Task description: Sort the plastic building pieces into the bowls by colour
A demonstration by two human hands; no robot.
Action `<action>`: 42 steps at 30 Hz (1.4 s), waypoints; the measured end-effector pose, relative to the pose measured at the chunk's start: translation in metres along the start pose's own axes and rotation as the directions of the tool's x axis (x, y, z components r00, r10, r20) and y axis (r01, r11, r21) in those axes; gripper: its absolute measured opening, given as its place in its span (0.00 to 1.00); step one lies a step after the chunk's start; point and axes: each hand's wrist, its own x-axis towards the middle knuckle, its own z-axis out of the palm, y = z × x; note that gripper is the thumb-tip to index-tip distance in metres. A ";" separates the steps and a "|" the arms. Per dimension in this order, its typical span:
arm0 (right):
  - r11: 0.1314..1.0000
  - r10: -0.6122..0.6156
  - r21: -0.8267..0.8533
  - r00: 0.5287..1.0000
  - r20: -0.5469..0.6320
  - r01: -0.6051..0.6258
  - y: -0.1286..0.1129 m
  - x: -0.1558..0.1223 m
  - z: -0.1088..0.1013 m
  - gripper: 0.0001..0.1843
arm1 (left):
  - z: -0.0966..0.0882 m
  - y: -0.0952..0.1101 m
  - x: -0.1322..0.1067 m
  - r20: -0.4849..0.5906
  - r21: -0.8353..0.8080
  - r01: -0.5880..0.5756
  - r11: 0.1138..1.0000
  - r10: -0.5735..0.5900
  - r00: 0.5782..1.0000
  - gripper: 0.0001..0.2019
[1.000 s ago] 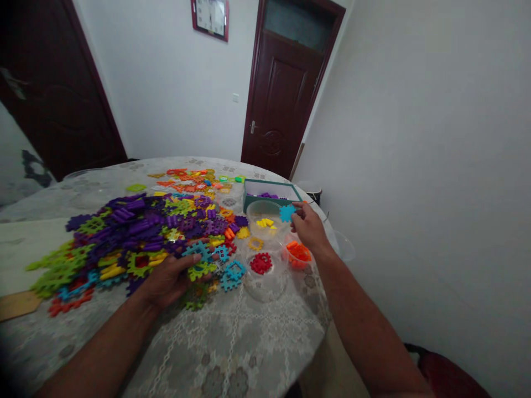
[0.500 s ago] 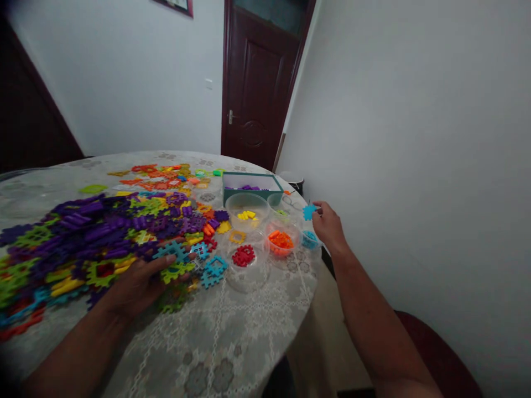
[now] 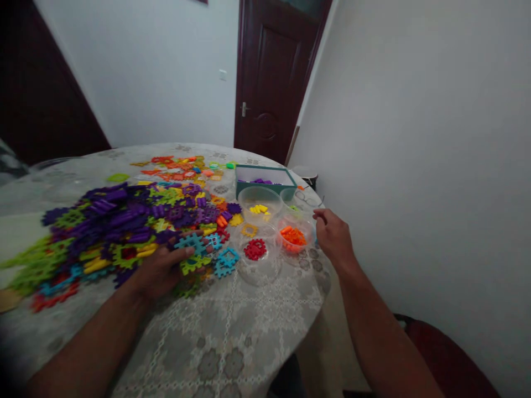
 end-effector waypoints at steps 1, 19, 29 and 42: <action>0.998 -0.034 0.055 0.999 0.029 0.032 -0.015 -0.007 0.004 0.17 | 0.000 0.000 -0.001 0.028 -0.001 0.024 1.000 -0.024 0.999 0.35; 0.822 -0.527 0.473 0.740 0.418 0.318 -0.200 -0.066 0.109 0.15 | -0.006 -0.006 -0.002 0.153 -0.003 0.008 1.000 -0.008 0.988 0.29; 0.831 -0.398 0.547 0.792 0.463 0.098 -0.203 -0.062 0.111 0.12 | -0.006 -0.008 -0.003 0.194 -0.036 -0.012 0.999 0.018 0.981 0.32; 0.979 -0.193 -0.087 0.972 -0.137 0.182 -0.064 -0.008 0.014 0.16 | -0.006 -0.002 -0.003 0.084 -0.099 -0.025 0.995 0.033 0.996 0.22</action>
